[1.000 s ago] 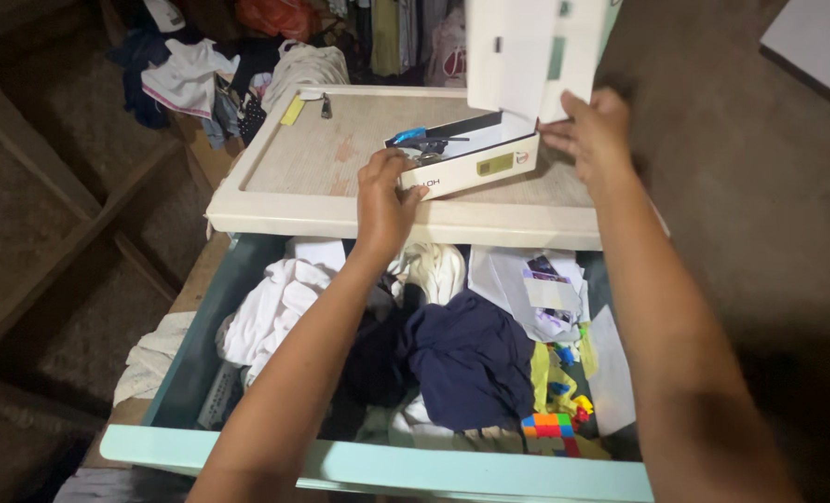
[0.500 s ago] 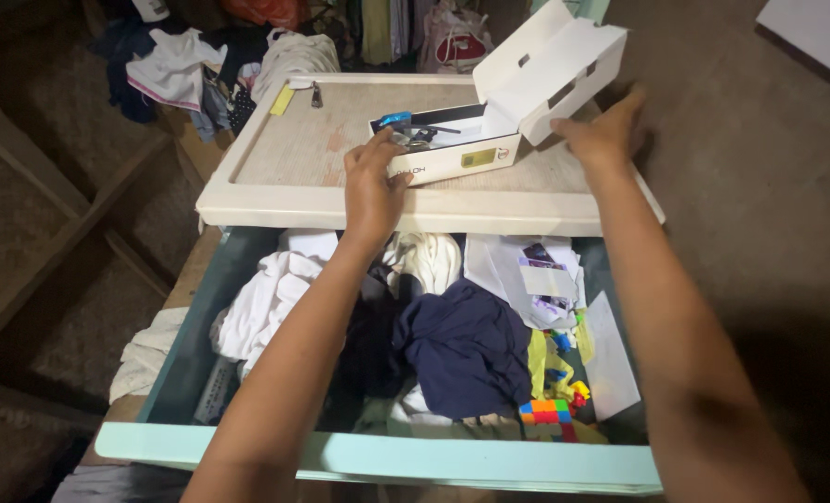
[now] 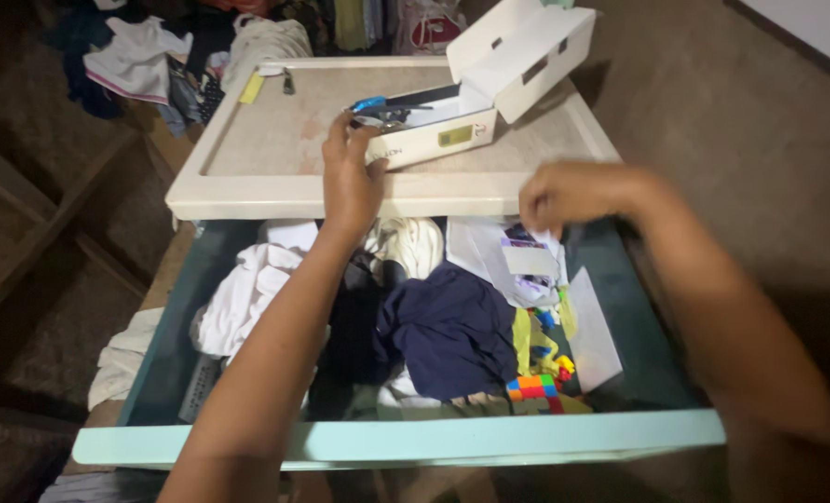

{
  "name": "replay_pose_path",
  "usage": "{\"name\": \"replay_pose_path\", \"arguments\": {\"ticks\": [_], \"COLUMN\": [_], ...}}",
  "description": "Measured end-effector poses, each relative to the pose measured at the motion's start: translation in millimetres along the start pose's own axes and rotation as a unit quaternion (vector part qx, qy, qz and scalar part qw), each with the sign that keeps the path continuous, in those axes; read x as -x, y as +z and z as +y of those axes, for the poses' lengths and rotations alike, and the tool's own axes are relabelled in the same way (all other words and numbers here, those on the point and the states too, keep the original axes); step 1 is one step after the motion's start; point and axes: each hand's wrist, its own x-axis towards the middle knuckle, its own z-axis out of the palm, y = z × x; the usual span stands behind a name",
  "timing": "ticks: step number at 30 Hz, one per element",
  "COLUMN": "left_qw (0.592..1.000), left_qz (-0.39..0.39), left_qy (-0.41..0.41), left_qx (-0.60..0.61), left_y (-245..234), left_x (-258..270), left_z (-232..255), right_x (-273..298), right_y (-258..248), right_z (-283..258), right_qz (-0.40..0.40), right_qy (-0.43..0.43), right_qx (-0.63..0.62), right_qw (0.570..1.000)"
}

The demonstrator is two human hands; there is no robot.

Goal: The person opens a drawer and removes various items including a watch box, papers, and toys, placing them on the drawer lid. They continue to sort through the drawer contents, moving clothes and small objects around.

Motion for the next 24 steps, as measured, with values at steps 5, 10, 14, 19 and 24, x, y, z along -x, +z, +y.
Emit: {"name": "replay_pose_path", "arguments": {"ticks": [5, 10, 14, 19, 24], "left_qw": [1.000, 0.999, 0.997, 0.981, 0.988], "left_qz": [-0.004, -0.012, 0.018, -0.025, -0.059], "left_qy": [-0.009, -0.035, 0.074, 0.182, 0.140], "left_qx": [0.002, 0.028, -0.022, -0.062, 0.036], "left_y": [-2.8, -8.4, -24.0, -45.3, -41.3], "left_x": [1.4, -0.5, -1.9, -12.0, -4.2], "left_z": [4.6, 16.2, 32.7, 71.3, 107.8], "right_x": [-29.2, -33.3, -34.9, -43.3, -33.8], "right_y": [68.7, 94.7, 97.3, 101.6, 93.9], "right_z": [50.0, 74.4, 71.6, 77.4, 80.8], "right_qz": [-0.081, -0.014, -0.003, 0.019, 0.106], "right_qy": [0.106, 0.140, 0.152, 0.188, 0.111], "right_qx": [0.320, 0.239, 0.289, 0.292, 0.252], "right_qw": [0.938, 0.961, 0.945, 0.938, 0.956]}}
